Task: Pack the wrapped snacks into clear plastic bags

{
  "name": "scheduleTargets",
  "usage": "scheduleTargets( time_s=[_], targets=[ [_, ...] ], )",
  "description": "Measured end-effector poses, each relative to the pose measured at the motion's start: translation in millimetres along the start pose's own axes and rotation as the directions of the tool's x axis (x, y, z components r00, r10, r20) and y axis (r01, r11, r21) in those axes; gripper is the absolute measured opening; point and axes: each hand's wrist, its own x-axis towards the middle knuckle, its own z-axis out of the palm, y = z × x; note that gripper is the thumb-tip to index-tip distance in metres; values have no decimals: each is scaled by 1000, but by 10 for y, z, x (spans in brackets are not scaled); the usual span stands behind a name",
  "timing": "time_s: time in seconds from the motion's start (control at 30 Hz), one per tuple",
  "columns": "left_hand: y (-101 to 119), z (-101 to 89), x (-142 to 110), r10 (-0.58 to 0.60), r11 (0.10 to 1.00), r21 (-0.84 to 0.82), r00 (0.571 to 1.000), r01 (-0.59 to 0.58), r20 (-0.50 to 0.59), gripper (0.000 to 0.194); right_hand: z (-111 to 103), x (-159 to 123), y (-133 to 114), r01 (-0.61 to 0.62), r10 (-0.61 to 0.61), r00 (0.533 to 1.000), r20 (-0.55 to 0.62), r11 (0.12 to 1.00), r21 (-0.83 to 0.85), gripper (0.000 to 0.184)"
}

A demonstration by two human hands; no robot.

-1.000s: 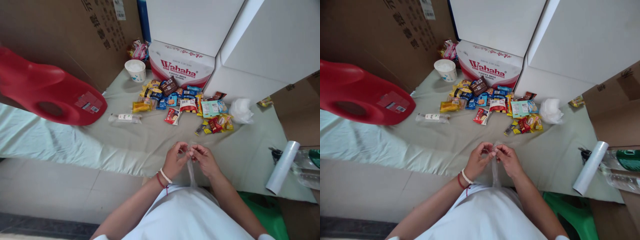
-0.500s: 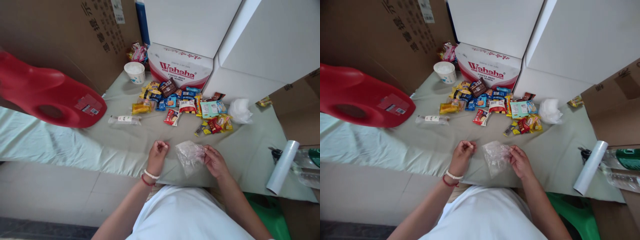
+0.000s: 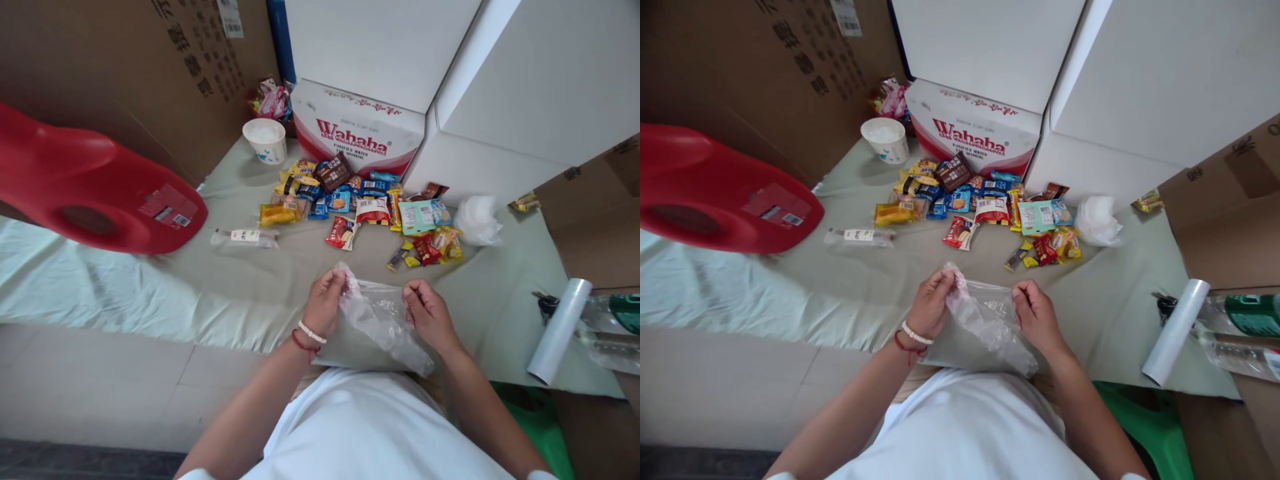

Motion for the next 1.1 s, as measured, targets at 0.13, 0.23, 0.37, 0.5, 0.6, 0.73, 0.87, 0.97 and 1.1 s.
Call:
scheduleTargets(
  time_s=[0.13, 0.23, 0.37, 0.5, 0.6, 0.73, 0.87, 0.97, 1.1],
  targets=[
    [53, -77, 153, -97, 976, -200, 993, 81, -69, 47, 97, 10, -32, -7, 0, 991, 130, 999, 50, 37],
    [116, -76, 145, -184, 925, -323, 980, 199, 77, 44, 192, 42, -71, -52, 20, 985, 173, 982, 183, 39],
    [126, 0, 36, -179, 979, -99, 984, 177, -8, 49, 246, 79, -139, -110, 59, 985, 161, 938, 329, 40],
    [53, 55, -238, 262, 935, 338, 847, -105, -462, 56, 315, 52, -251, -196, 126, 976, 175, 861, 469, 40],
    [11, 69, -466, 247, 858, 501, 945, -111, -214, 51, 445, -11, -307, -217, 148, 975, 167, 804, 554, 39],
    [-23, 48, -520, -364, 922, 254, 878, 292, 312, 58, 619, -98, -334, -114, 93, 993, 66, 776, 620, 36],
    [-92, -13, -417, -466, 779, -82, 663, 621, 586, 50, 634, -114, -412, -109, 73, 994, 82, 727, 678, 36],
    [-184, 69, -383, -428, 678, -211, 612, 704, 665, 55, 580, -88, -477, -186, 103, 982, 156, 638, 747, 38],
    [-265, 242, -283, -365, 678, -428, 780, 597, 509, 57, 475, -56, -517, -213, 125, 977, 172, 595, 775, 37]
  ],
)
